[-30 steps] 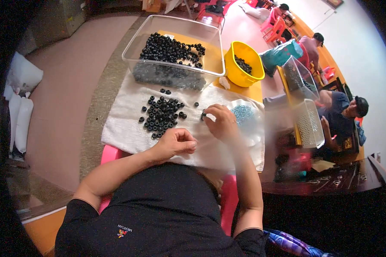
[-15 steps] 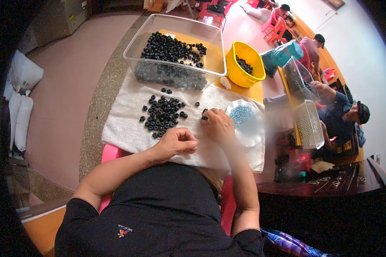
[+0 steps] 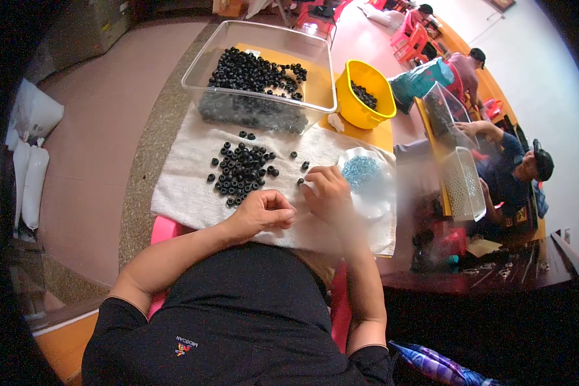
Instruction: Sorting and inspecting small black plastic components at a workstation.
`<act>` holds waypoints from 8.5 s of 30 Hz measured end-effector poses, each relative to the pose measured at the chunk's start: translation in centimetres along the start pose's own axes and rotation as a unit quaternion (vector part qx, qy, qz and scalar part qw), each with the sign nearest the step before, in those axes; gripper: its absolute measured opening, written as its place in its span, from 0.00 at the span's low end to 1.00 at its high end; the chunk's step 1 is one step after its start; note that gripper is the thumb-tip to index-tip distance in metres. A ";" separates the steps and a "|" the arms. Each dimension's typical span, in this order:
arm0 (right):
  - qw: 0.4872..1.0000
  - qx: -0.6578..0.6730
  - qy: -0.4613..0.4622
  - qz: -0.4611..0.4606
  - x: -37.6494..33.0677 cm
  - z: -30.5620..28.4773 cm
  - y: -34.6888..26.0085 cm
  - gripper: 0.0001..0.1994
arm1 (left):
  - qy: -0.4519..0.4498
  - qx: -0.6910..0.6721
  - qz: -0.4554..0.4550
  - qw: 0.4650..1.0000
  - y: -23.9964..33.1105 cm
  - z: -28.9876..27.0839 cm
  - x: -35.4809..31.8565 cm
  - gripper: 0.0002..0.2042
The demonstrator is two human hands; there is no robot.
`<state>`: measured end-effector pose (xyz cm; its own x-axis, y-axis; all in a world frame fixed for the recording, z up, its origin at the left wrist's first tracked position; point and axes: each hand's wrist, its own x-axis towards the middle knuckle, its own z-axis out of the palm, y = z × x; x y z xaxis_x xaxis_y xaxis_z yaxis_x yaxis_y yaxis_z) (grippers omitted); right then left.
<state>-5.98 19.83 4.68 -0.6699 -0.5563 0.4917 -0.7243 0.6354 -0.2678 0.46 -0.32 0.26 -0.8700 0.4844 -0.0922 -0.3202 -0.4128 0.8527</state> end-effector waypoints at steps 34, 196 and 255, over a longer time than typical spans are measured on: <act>0.993 0.062 0.084 0.057 -0.4 0.4 -1.6 0.12 | 0.008 -0.017 -0.001 1.000 -0.4 -0.1 0.3 0.07; 0.974 0.159 0.161 -0.005 -2.9 2.1 -4.9 0.09 | 0.121 -0.072 0.027 0.990 0.6 1.2 -0.3 0.08; 0.964 0.187 0.145 0.117 -3.5 1.7 -7.0 0.16 | 0.083 -0.084 0.027 0.993 0.2 0.2 0.0 0.08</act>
<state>1.18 16.39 3.45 -0.7870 -0.2136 0.5788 -0.6042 0.4564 -0.6531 0.47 -0.20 0.53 -0.9327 0.3301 -0.1450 -0.3180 -0.5636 0.7624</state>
